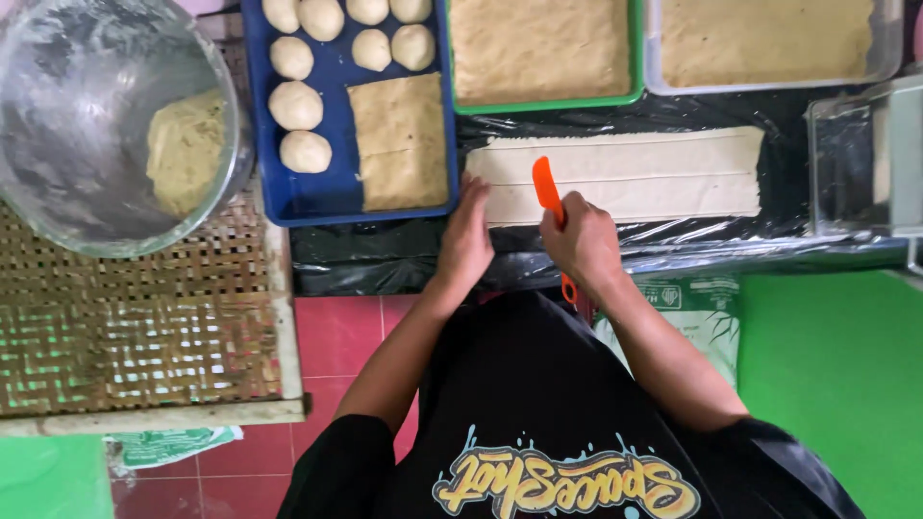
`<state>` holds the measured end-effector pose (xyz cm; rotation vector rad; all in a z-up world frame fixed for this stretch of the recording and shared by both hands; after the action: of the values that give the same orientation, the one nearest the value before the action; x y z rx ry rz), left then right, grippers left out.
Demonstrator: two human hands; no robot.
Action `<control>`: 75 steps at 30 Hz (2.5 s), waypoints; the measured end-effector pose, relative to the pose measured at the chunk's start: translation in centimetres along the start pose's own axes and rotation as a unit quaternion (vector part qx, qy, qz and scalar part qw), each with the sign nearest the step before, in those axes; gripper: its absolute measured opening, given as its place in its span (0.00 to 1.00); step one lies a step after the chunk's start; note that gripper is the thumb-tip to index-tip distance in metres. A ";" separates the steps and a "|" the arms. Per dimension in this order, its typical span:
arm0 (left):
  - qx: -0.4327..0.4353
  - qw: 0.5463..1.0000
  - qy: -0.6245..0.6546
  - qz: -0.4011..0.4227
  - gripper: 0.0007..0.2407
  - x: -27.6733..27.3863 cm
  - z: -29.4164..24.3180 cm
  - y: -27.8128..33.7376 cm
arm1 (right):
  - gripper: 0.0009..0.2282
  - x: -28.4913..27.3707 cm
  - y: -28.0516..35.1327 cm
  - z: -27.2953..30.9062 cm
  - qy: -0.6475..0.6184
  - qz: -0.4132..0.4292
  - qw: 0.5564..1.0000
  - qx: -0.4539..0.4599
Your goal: Flatten dough using a manual pasta machine and cut it into square pieces using a plastic scraper.
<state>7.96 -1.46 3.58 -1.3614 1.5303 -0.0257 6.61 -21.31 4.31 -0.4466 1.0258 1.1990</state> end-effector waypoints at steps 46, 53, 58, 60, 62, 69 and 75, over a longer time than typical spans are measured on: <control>0.136 0.989 0.010 0.059 0.21 -0.8 1.6 2.4 | 0.08 6.5 6.9 5.1 0.051 0.057 0.995 0.057; 0.161 0.982 0.055 0.078 0.18 -2.7 -2.8 -0.1 | 0.07 2.4 5.2 4.3 0.014 -0.015 1.000 0.023; 0.200 0.977 0.031 0.067 0.14 -0.5 -1.2 -5.3 | 0.08 1.3 2.3 2.9 0.003 -0.045 0.999 0.024; 0.234 0.962 0.066 0.121 0.12 1.4 0.1 -7.7 | 0.09 1.2 1.1 2.5 0.008 -0.068 0.998 0.014; 0.238 0.956 0.070 0.159 0.12 2.9 1.8 -9.3 | 0.09 1.4 -0.1 2.1 0.005 -0.070 0.998 0.006; 0.238 0.944 0.081 0.215 0.13 6.0 4.9 -10.5 | 0.10 3.0 -3.2 1.6 0.024 -0.055 0.997 0.041; 0.198 0.945 0.043 0.256 0.16 4.7 4.6 -11.1 | 0.09 3.2 -3.7 2.3 0.021 -0.045 0.998 0.030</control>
<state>19.88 -6.21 5.16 -0.6316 1.7989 -0.0647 10.99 -19.09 2.01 -0.4677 1.0648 1.0803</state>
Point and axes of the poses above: each hand's wrist, its own y-axis away from the middle knuckle, its own x-axis out of the palm, z = x × y, the point moved 9 cm from there along -y, towards the middle knuckle, and after that the axes turned 14 degrees about x, right-handed, at the moved point
